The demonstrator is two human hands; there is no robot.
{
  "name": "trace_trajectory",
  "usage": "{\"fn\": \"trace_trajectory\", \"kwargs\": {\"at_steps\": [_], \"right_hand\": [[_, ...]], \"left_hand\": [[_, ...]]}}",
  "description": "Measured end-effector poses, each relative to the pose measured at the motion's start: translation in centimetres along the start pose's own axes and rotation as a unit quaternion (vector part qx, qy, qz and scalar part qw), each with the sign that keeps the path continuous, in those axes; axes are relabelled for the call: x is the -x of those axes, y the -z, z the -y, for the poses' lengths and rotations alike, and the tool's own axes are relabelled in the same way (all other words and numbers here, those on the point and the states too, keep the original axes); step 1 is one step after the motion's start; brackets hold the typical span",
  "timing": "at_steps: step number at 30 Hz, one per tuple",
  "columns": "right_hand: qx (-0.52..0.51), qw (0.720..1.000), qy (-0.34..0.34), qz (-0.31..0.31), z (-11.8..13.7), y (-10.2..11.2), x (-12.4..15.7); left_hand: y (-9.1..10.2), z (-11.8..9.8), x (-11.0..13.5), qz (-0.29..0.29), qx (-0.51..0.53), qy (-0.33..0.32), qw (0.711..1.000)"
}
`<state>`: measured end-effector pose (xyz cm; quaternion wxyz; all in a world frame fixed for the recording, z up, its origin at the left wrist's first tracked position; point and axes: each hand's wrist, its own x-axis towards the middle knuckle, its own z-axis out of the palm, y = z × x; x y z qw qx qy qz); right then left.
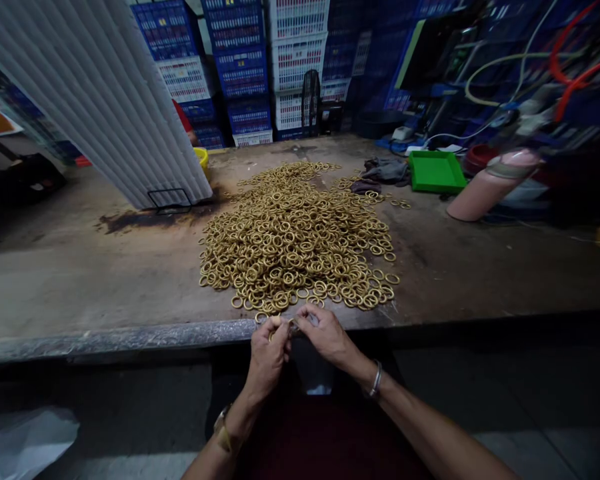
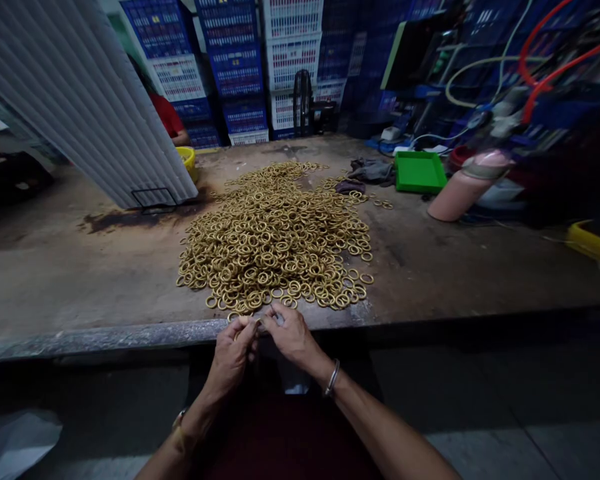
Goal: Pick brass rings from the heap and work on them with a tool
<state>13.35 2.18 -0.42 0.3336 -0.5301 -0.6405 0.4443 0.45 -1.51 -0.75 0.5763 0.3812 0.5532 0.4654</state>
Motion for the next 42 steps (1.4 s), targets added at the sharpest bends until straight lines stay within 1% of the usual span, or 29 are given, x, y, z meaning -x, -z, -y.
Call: {"fn": "trace_trajectory", "kwargs": {"at_steps": [2, 5, 7, 9, 11, 16, 20, 24, 28, 30, 32, 33, 36, 38, 40, 42], "right_hand": [[-0.054, 0.997, -0.048, 0.023, 0.1, 0.1, -0.1], [-0.147, 0.979, -0.123, 0.068, -0.1, 0.1, -0.1], [-0.193, 0.966, -0.151, 0.075, -0.3, -0.1, -0.1], [-0.202, 0.964, -0.16, 0.063, -0.5, -0.3, -0.1], [-0.175, 0.972, -0.149, 0.047, -0.7, -0.4, -0.2], [-0.089, 0.992, -0.084, 0.013, -0.6, -0.4, -0.4], [-0.059, 0.997, -0.049, -0.003, -0.2, -0.4, -0.4], [-0.073, 0.996, -0.051, -0.002, 0.1, -0.2, -0.3], [-0.114, 0.992, -0.057, 0.005, 0.1, 0.1, -0.4], [-0.083, 0.995, -0.045, -0.017, -0.1, 0.2, -0.4], [-0.011, 0.999, -0.014, -0.039, -0.3, 0.3, -0.2], [0.032, 0.999, 0.008, -0.04, -0.4, 0.3, -0.1], [0.148, 0.986, 0.075, 0.001, -0.6, 0.3, 0.5], [0.202, 0.973, 0.106, 0.031, -0.7, 0.2, 0.9], [0.237, 0.963, 0.118, 0.044, -0.6, 0.1, 1.0], [0.26, 0.957, 0.115, 0.05, -0.5, 0.1, 1.1]], "left_hand": [[-0.1, -0.1, 0.0, -0.016, -0.024, -0.018, 0.999], [-0.1, 0.0, 0.0, -0.019, -0.036, -0.03, 0.999], [-0.1, 0.1, 0.1, -0.01, -0.033, -0.024, 0.999], [0.0, 0.1, 0.1, 0.003, -0.02, -0.015, 1.0], [0.0, 0.0, 0.2, 0.02, -0.005, -0.004, 1.0], [0.0, -0.3, 0.3, 0.081, 0.036, 0.032, 0.996], [-0.1, -0.2, 0.2, 0.079, 0.054, 0.054, 0.994], [-0.1, -0.1, 0.1, 0.079, 0.065, 0.055, 0.993], [-0.3, -0.3, 0.3, 0.09, 0.118, 0.055, 0.987], [-0.4, -0.4, 0.4, 0.089, 0.137, 0.055, 0.985], [-0.4, -0.3, 0.4, 0.084, 0.143, 0.048, 0.985], [-0.4, -0.3, 0.3, 0.081, 0.142, 0.042, 0.986], [-0.4, -0.1, 0.2, 0.076, 0.126, 0.017, 0.989], [-0.4, 0.0, 0.2, 0.073, 0.106, 0.003, 0.992], [-0.4, -0.1, 0.2, 0.068, 0.078, -0.003, 0.995], [-0.4, -0.3, 0.2, 0.058, 0.054, -0.006, 0.997]]}}
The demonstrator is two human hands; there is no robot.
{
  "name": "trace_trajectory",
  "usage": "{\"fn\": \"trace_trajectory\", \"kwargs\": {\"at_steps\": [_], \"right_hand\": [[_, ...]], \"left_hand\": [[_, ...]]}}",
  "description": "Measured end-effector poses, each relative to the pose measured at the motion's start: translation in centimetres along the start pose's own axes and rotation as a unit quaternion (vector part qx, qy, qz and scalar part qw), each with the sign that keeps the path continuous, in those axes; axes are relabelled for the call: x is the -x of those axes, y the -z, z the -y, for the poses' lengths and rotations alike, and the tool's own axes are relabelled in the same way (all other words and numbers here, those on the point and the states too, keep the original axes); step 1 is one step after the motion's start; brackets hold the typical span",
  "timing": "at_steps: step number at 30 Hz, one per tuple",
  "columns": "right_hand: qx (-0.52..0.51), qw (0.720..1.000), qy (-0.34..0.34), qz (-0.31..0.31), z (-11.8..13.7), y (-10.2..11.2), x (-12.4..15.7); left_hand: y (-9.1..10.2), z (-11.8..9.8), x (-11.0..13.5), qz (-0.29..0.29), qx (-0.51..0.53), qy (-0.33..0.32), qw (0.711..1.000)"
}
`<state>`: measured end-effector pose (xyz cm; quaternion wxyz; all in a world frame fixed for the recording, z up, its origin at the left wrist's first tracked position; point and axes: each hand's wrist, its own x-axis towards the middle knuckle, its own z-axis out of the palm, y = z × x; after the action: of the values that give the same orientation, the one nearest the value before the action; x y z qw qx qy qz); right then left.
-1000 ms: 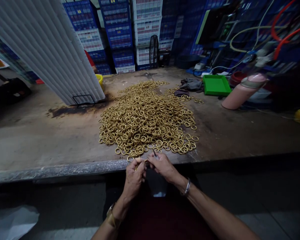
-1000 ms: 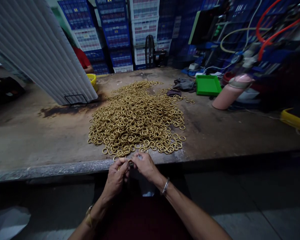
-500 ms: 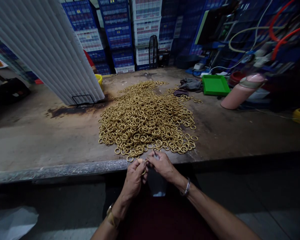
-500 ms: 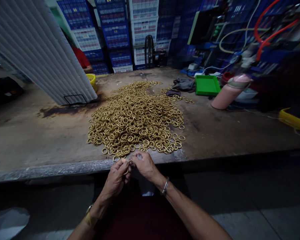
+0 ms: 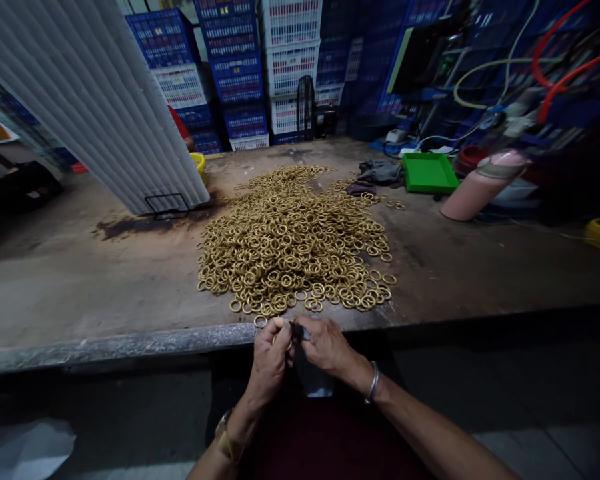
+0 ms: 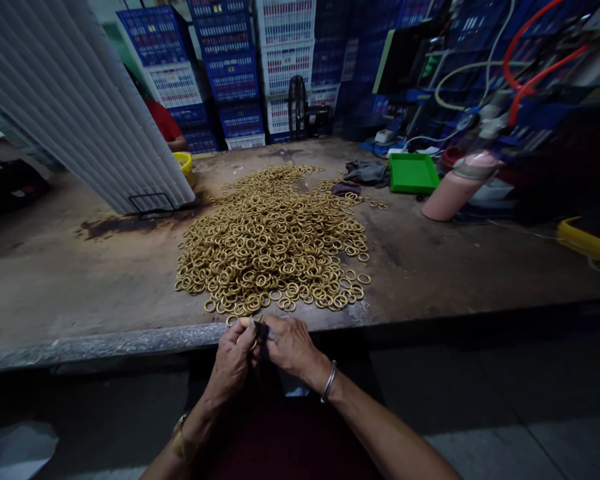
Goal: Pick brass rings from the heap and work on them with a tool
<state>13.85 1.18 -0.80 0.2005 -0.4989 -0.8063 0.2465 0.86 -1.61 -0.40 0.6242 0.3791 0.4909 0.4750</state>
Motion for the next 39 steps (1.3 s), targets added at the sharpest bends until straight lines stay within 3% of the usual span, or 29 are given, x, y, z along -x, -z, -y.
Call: {"fn": "trace_trajectory", "kwargs": {"at_steps": [5, 8, 13, 16, 22, 29, 39], "right_hand": [[0.047, 0.998, -0.022, 0.046, -0.1, 0.6, -0.1], [0.096, 0.991, -0.075, 0.055, -0.5, 1.1, -0.4], [0.126, 0.987, -0.098, -0.014, -0.7, 1.8, -1.7], [0.137, 0.984, -0.109, -0.046, -0.3, 1.7, -2.9], [0.164, 0.98, -0.113, -0.023, 0.2, 0.9, -4.6], [0.18, 0.976, -0.121, -0.013, 0.4, 0.8, -5.4], [0.182, 0.977, -0.112, 0.001, 0.3, 0.8, -5.5]], "left_hand": [[0.0, -0.2, 0.4, -0.009, -0.02, -0.013, 1.0], [0.0, -0.4, 1.0, 0.015, 0.011, 0.002, 1.0], [0.2, -0.5, 1.1, 0.033, 0.191, 0.066, 0.979], [0.6, -0.4, 0.7, 0.021, 0.239, 0.094, 0.966], [1.4, -0.1, 0.4, -0.003, 0.279, 0.12, 0.953], [1.9, 0.3, 0.0, 0.023, 0.319, 0.143, 0.937], [1.5, -0.1, -0.5, -0.002, 0.292, 0.139, 0.946]]}}
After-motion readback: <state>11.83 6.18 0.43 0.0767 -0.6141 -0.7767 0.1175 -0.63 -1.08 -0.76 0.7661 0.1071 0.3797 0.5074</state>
